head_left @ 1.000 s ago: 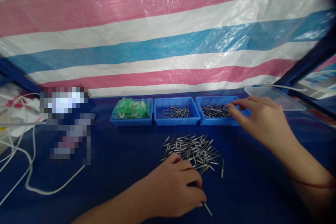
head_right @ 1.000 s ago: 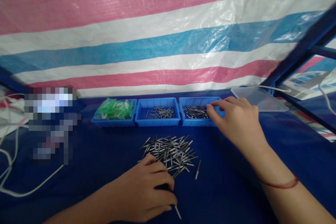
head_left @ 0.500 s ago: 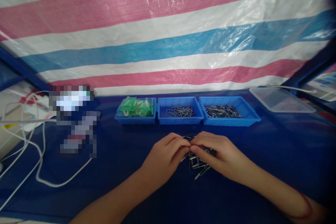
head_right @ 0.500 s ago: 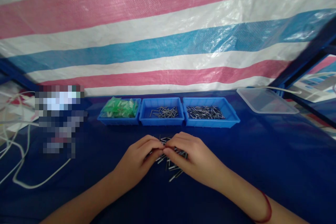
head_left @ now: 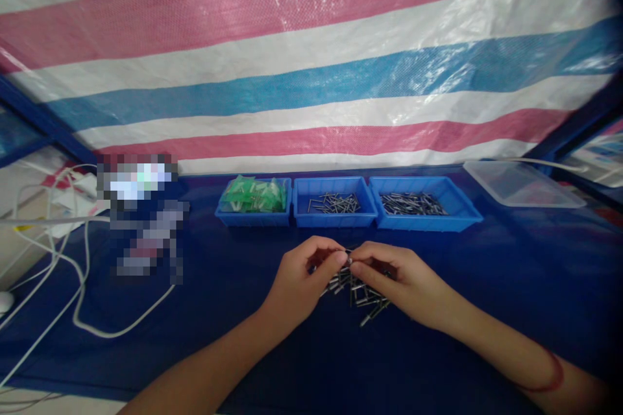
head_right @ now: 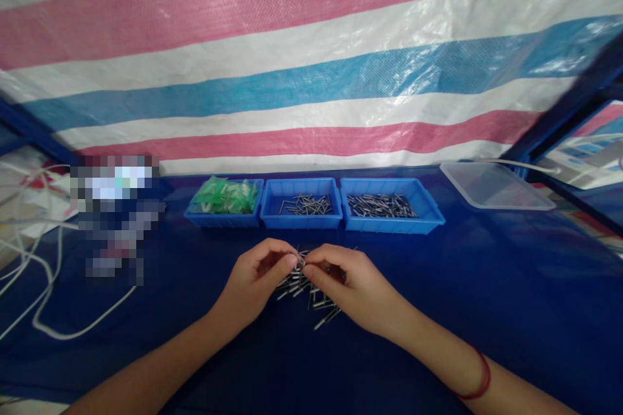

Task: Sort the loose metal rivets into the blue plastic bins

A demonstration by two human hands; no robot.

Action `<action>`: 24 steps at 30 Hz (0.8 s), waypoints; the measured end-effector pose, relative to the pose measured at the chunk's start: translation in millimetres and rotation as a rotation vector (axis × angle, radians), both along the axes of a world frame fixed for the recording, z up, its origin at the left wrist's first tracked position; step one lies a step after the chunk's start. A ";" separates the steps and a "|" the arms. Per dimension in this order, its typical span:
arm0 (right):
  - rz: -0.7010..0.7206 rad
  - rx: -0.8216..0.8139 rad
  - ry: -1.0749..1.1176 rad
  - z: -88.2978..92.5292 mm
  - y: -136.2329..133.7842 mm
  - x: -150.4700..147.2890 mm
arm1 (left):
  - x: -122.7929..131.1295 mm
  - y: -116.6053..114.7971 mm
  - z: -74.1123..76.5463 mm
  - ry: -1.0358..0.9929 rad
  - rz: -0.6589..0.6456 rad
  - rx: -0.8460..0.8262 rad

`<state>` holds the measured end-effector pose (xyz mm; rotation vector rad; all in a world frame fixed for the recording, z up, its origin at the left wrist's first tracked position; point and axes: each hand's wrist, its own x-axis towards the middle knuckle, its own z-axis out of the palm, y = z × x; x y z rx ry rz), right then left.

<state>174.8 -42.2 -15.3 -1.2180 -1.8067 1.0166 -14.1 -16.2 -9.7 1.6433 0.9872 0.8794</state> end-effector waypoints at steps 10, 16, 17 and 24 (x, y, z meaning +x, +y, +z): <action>-0.043 0.017 0.072 -1.6 1.0 1.5 | 0.6 -0.6 5.0 0.032 -0.006 0.130; -0.090 0.014 0.101 -1.1 1.8 3.3 | -0.8 -0.4 5.1 0.049 -0.006 0.229; -0.103 0.021 0.108 -0.4 1.8 3.5 | -1.1 -0.4 4.9 0.054 -0.004 0.242; -0.183 0.134 0.059 5.7 -0.9 3.7 | -0.6 -0.2 4.3 0.170 -0.013 0.234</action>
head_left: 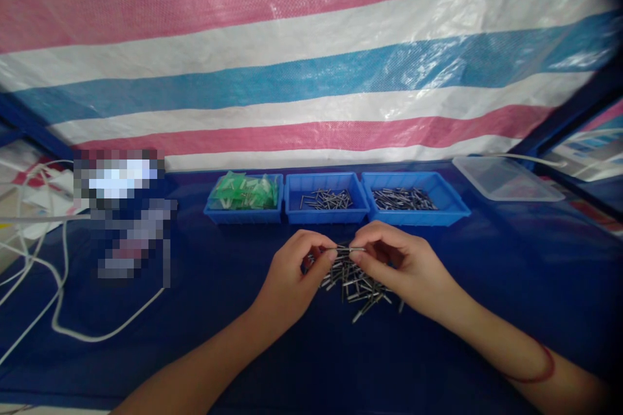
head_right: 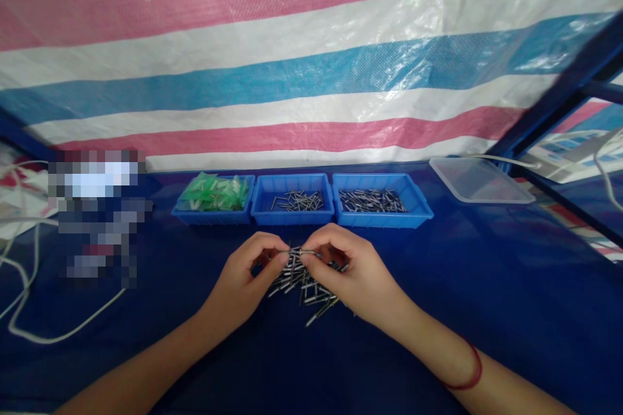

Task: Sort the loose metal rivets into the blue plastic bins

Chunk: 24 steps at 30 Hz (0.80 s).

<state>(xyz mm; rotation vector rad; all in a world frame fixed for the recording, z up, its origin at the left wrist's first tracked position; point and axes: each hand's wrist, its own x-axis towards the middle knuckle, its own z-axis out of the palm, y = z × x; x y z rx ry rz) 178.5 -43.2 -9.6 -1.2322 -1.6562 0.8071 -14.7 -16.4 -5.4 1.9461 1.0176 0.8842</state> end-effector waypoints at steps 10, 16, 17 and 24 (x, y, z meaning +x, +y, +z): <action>-0.284 0.338 -0.304 5.6 27.3 48.0 | 1.6 -9.0 -5.7 0.351 -0.112 0.245; -0.551 0.327 -0.658 -5.8 49.0 87.6 | 6.6 -20.7 -12.8 0.494 -0.299 0.520; -0.577 0.313 -0.703 -7.5 50.3 86.0 | 7.6 -21.2 -14.0 0.520 -0.305 0.551; -0.655 0.272 -0.829 -3.9 46.4 66.3 | 10.8 -22.0 -24.2 0.594 -0.260 0.688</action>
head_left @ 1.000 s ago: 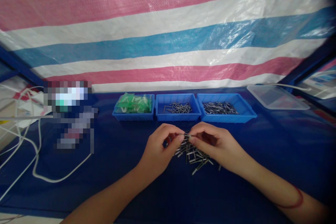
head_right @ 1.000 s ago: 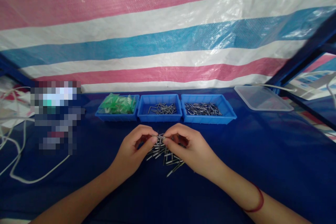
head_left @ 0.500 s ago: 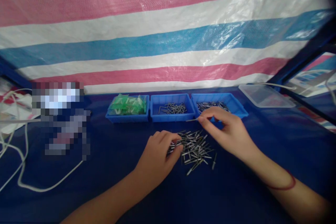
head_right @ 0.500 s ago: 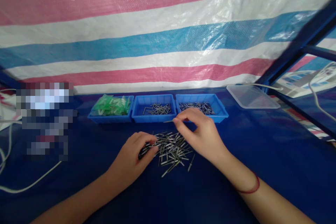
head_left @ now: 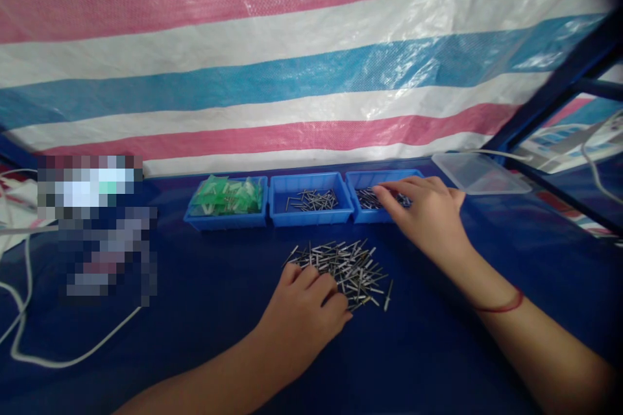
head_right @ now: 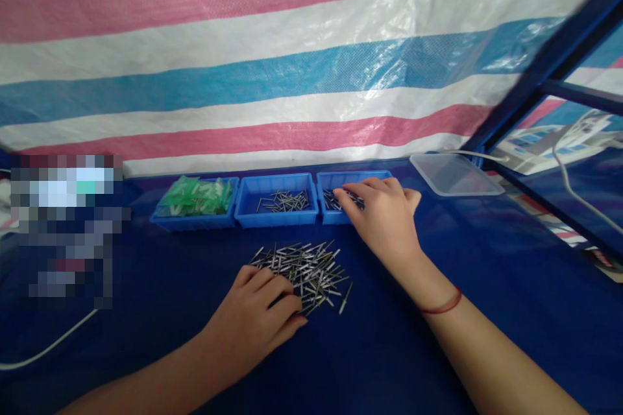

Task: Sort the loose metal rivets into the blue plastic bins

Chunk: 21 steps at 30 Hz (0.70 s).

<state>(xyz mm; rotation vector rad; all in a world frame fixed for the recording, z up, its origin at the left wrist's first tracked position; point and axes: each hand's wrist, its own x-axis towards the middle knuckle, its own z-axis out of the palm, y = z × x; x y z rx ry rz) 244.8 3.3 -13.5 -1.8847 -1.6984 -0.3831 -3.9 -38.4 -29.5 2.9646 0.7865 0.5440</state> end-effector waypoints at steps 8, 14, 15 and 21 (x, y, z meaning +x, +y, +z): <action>0.390 0.051 0.249 13.4 -17.3 -11.3 | 0.6 6.3 8.4 -0.071 0.072 -0.161; 0.766 -0.163 0.496 13.2 -34.7 -46.8 | -5.0 14.5 22.2 -0.329 0.263 -0.539; 0.781 -0.188 0.527 12.9 -36.8 -50.1 | -5.5 14.6 22.1 -0.359 0.274 -0.564; 0.740 -0.280 0.703 12.0 -41.1 -57.0 | -5.1 13.5 19.3 -0.466 0.312 -0.660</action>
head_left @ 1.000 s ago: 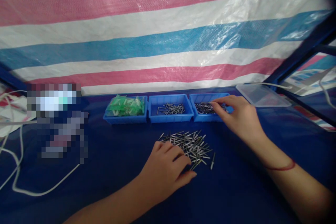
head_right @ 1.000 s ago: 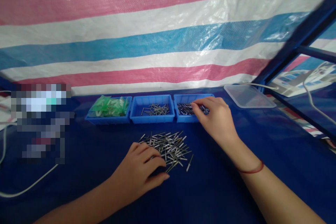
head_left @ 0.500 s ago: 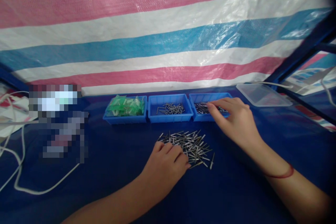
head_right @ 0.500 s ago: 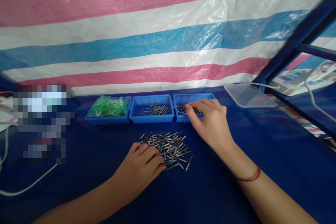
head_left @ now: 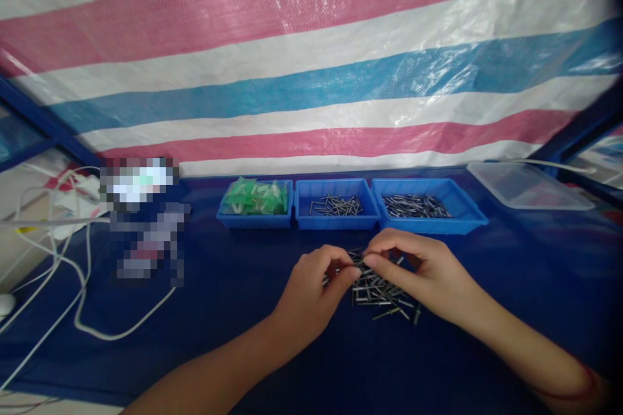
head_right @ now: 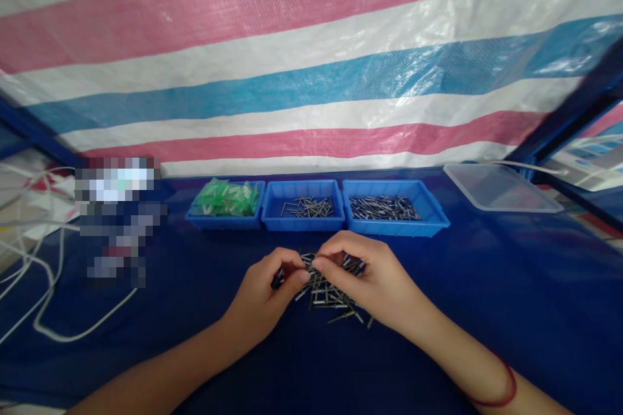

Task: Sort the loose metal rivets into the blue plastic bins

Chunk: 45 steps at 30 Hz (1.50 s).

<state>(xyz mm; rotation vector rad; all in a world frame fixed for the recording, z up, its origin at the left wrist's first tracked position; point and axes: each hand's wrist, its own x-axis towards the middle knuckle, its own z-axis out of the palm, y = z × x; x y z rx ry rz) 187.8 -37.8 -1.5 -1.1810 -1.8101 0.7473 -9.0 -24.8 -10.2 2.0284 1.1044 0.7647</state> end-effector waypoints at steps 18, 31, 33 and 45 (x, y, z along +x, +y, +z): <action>0.001 0.057 -0.054 -5.2 -1.2 -3.6 | -2.3 3.9 -0.3 -0.101 0.031 0.057; 0.073 0.161 -0.139 -1.3 -3.3 -5.9 | -2.2 2.1 4.3 -0.071 0.052 0.092; -0.067 0.201 -0.155 -1.7 1.4 4.0 | -2.9 1.7 3.6 0.006 0.020 0.121; -0.748 0.384 -0.714 -11.1 30.3 52.0 | 5.5 -9.4 -13.3 0.415 -0.311 0.543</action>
